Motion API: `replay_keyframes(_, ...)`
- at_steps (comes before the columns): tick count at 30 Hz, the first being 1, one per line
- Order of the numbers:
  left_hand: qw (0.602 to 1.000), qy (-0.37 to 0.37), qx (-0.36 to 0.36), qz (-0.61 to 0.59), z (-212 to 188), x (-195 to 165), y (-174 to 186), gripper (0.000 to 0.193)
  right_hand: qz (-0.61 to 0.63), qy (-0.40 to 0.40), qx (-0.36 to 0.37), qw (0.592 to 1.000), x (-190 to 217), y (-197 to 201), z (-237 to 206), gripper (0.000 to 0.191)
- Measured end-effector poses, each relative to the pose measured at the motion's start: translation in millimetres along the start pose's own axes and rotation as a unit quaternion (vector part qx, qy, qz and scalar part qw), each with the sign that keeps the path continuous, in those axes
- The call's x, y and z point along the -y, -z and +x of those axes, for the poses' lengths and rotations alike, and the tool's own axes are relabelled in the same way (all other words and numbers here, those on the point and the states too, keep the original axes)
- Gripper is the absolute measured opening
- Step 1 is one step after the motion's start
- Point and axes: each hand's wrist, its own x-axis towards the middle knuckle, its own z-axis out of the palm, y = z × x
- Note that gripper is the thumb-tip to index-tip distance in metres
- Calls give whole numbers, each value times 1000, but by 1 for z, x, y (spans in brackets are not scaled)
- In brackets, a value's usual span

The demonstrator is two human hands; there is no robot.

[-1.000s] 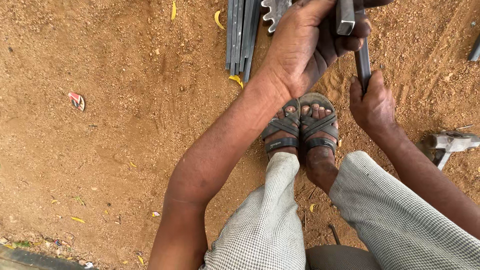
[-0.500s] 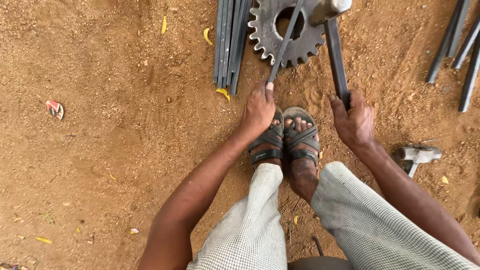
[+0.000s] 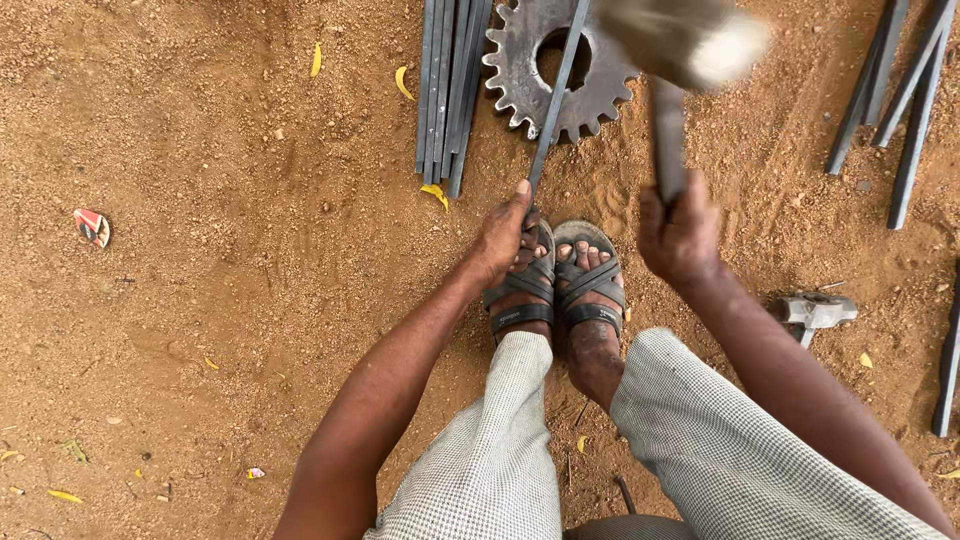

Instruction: The person straightens metal rods by placing them against a large gear on the ground and striking them with a hammer, handling the rods one at a time and rotating them to address bends.

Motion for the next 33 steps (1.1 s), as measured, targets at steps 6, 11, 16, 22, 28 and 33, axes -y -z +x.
replay_keyframes(6,999,-5,-32,11,8,5,-6,60,-64,-131,74,986,3,-6,-18,35)
replay_keyframes(11,997,-61,-20,41,2,0,2,58,-97,-247,158,951,-1,-7,-39,33)
replay_keyframes(16,992,-121,7,34,-8,-37,-10,41,-60,-249,104,961,-2,-14,-50,31)
replay_keyframes(22,962,-259,52,64,-21,-107,-63,48,-94,-280,131,946,2,-15,-42,28)
replay_keyframes(28,949,-285,97,-90,-29,-146,-92,60,-99,-246,108,958,3,-26,-34,29)
replay_keyframes(33,941,-296,97,-131,-22,-156,-94,51,-110,-232,102,961,-2,-28,-34,29)
